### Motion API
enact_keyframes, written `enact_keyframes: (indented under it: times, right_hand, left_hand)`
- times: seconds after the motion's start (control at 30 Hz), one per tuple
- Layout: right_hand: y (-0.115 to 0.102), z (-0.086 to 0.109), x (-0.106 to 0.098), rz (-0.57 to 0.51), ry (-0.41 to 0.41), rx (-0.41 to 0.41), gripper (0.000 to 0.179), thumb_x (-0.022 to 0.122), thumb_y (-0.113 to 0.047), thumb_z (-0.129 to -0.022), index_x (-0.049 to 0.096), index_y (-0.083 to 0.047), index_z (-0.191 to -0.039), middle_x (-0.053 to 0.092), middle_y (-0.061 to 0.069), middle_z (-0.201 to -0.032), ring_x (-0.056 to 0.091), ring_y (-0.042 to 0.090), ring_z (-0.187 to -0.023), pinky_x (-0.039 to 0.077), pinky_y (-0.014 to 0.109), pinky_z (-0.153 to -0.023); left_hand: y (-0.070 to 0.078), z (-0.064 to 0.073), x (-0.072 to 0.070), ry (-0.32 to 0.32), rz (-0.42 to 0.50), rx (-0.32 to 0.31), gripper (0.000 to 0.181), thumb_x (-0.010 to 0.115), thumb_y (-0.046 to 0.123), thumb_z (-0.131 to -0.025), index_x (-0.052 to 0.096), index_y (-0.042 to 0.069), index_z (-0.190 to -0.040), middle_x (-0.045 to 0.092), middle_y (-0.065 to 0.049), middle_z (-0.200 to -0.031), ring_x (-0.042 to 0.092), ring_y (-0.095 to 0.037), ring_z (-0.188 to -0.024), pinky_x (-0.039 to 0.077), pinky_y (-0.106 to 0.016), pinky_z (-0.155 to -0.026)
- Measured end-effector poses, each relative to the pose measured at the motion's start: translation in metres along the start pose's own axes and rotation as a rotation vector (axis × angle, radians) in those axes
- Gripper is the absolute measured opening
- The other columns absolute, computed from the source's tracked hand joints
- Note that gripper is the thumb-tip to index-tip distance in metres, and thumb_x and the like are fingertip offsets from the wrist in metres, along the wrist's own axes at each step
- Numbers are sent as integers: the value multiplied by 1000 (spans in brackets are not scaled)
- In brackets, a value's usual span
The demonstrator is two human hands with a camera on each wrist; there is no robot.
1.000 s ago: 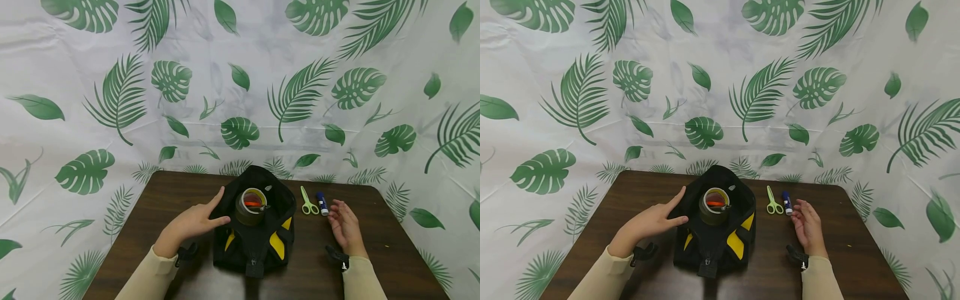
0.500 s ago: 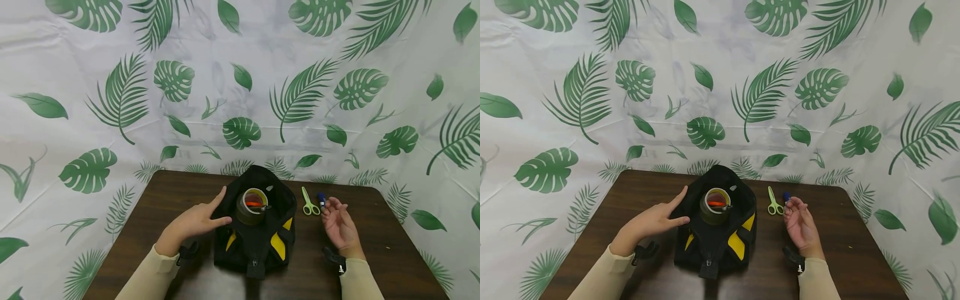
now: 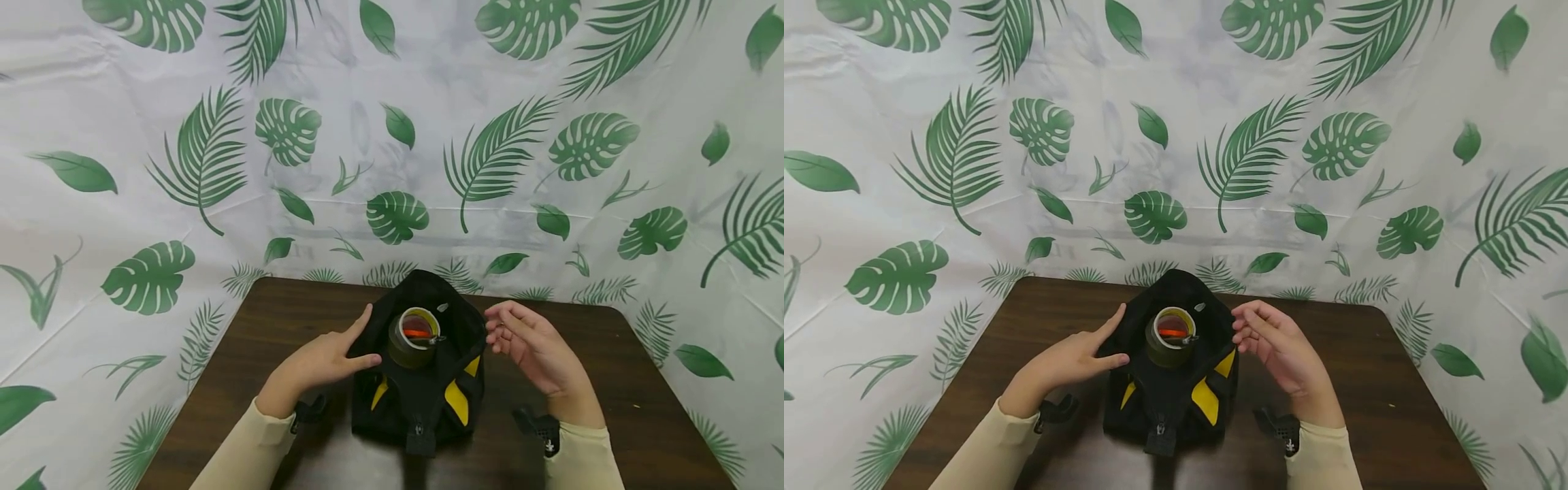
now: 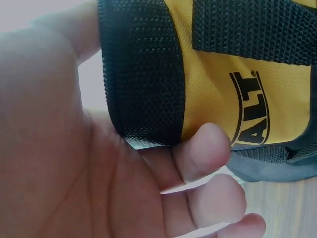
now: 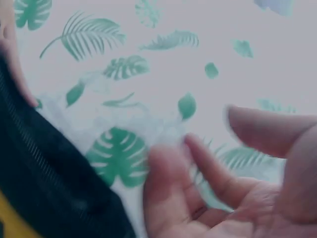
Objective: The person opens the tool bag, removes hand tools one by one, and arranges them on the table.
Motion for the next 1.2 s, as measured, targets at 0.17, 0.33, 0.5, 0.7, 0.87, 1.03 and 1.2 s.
enact_keyframes:
  times: [0.17,0.33,0.5,0.7,0.87,1.03,1.2]
  right_hand:
    - [-18,-13,37,466,104,123,33,66,-27,-112,63,-5,-136,67,12,-125,69,29,-108,63,36,-94]
    - [-23,-44,61,725,49,172,37,74,-39,-106,66,-17,-134,67,10,-132,67,32,-119,59,47,-102]
    - [-19,-84,75,682,-23,189,39,76,-38,-105,66,-18,-136,65,11,-139,66,27,-125,54,54,-112]
    - [6,-118,75,646,-23,276,42,77,-32,-104,66,-10,-138,67,14,-136,67,31,-122,52,58,-113]
    - [31,-129,65,686,-36,384,36,75,-19,-103,66,-6,-136,69,17,-130,70,35,-115,55,60,-108]
    - [44,-133,61,731,-70,430,29,75,-12,-102,68,-4,-129,72,15,-129,73,29,-109,61,52,-98]
    - [48,-131,58,864,-82,453,29,76,-17,-101,70,-6,-127,72,13,-130,71,27,-109,61,44,-92]
  left_hand:
    - [-1,-1,0,-6,0,-4,100,57,81,-99,-3,50,-173,55,-16,-165,66,-37,-139,52,-60,-116]
    - [-4,0,0,2,2,-3,100,57,81,-99,-3,49,-173,55,-16,-164,67,-37,-138,52,-60,-115]
    - [-5,0,-2,1,15,3,100,57,79,-100,-3,48,-173,56,-16,-164,67,-36,-138,52,-60,-116]
    - [-6,-3,1,-8,23,15,99,57,78,-101,-3,48,-173,59,-15,-161,69,-34,-135,53,-59,-114]
    - [-4,-4,3,-12,12,12,98,56,79,-100,-4,50,-172,58,-14,-161,69,-34,-135,54,-59,-113]
    - [-3,-5,2,-8,7,13,97,57,78,-101,-5,52,-171,60,-14,-160,70,-34,-134,54,-59,-112]
    - [-5,-5,3,-7,6,6,97,57,79,-100,-4,53,-171,61,-15,-159,69,-34,-134,54,-59,-112]
Point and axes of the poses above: each hand's wrist, its own z-axis away from the middle knuckle, its own x-axis out of the palm, y = z × x, the point moved 3 cm from there along -z, towards the middle knuckle
